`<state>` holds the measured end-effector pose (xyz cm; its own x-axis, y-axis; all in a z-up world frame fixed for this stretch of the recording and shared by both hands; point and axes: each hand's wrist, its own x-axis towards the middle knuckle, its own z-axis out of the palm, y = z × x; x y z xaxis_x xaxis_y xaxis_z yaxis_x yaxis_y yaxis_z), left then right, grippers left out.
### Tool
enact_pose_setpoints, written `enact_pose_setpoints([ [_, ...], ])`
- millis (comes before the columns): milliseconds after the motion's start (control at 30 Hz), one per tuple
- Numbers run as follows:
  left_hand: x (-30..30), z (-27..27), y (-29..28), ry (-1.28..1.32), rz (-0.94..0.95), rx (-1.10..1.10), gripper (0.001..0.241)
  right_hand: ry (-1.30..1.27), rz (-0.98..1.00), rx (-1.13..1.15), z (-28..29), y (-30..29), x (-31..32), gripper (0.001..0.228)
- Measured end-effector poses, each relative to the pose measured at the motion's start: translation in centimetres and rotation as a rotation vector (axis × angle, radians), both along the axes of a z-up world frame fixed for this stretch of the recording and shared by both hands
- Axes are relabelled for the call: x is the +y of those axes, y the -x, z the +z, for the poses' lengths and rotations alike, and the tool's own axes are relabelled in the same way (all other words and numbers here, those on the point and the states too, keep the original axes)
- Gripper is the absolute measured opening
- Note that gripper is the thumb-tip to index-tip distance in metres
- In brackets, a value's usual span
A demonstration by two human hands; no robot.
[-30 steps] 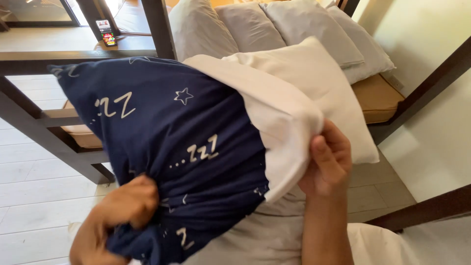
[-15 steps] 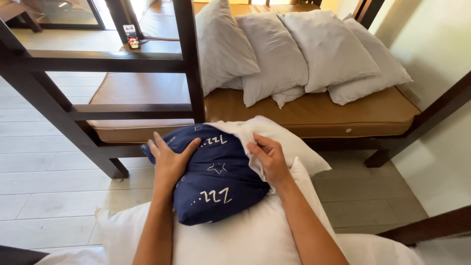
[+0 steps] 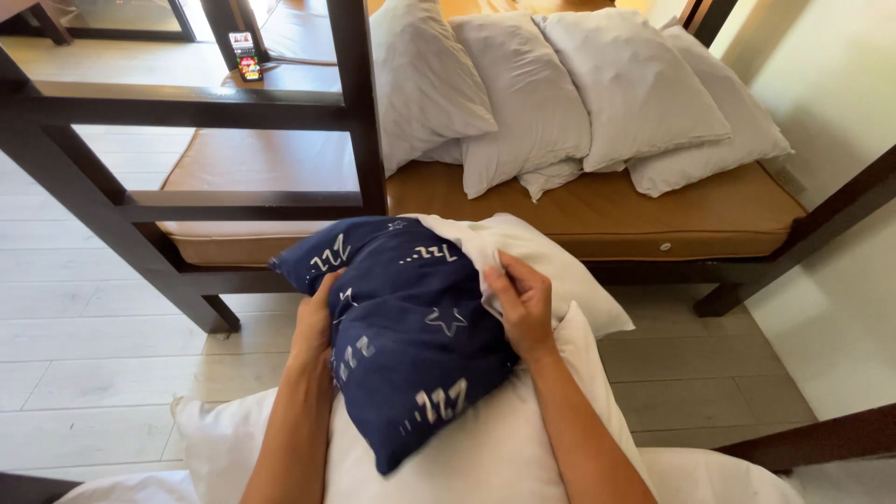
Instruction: The person places a white pillow on their lap and inserts it into a dark blue pillowcase with star and 'Zzz' patterns. They pull the fabric over the pillow corners and smooth the case by hand.
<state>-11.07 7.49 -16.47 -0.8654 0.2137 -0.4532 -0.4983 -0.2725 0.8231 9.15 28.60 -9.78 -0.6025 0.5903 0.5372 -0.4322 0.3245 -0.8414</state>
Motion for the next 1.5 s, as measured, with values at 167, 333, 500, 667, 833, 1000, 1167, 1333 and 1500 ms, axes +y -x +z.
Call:
enact_pose_setpoints([
  [167,3.1,10.5,-3.1,-0.353,0.061,0.308,0.035,-0.324,-0.256,0.106,1.2,-1.8,-0.4,0.031],
  [333,4.5,21.3,-6.9,-0.592,-0.174,1.013,0.044,-0.412,-0.298,0.21,-3.4,-2.0,1.2,0.039],
  [500,2.7,27.9,-13.6,-0.195,-0.764,1.671,0.035,-0.122,-0.068,0.091,-2.6,-2.7,3.0,0.031],
  [667,1.0,24.2,-16.0,0.052,-0.805,1.72,0.037,0.166,0.153,-0.023,-0.9,-4.2,6.7,0.028],
  [833,0.7,21.4,-16.3,0.135,-0.87,1.612,0.041,0.386,0.292,-0.128,2.4,-5.6,8.3,0.03],
  [1000,2.1,19.9,-18.4,0.145,-1.084,1.764,0.044,0.082,0.185,-0.497,5.2,-5.4,6.4,0.044],
  [1167,2.1,17.9,-21.2,0.189,-1.056,1.944,0.025,-0.076,0.02,-0.552,7.8,-8.2,5.3,0.017],
  [1333,1.7,18.0,-21.3,0.205,-1.126,1.946,0.026,-0.035,0.276,-0.611,7.6,-11.4,7.7,0.019],
  [1500,1.6,19.8,-18.9,0.015,-1.12,1.735,0.037,-0.192,0.313,-0.697,6.9,-11.5,8.9,0.017],
])
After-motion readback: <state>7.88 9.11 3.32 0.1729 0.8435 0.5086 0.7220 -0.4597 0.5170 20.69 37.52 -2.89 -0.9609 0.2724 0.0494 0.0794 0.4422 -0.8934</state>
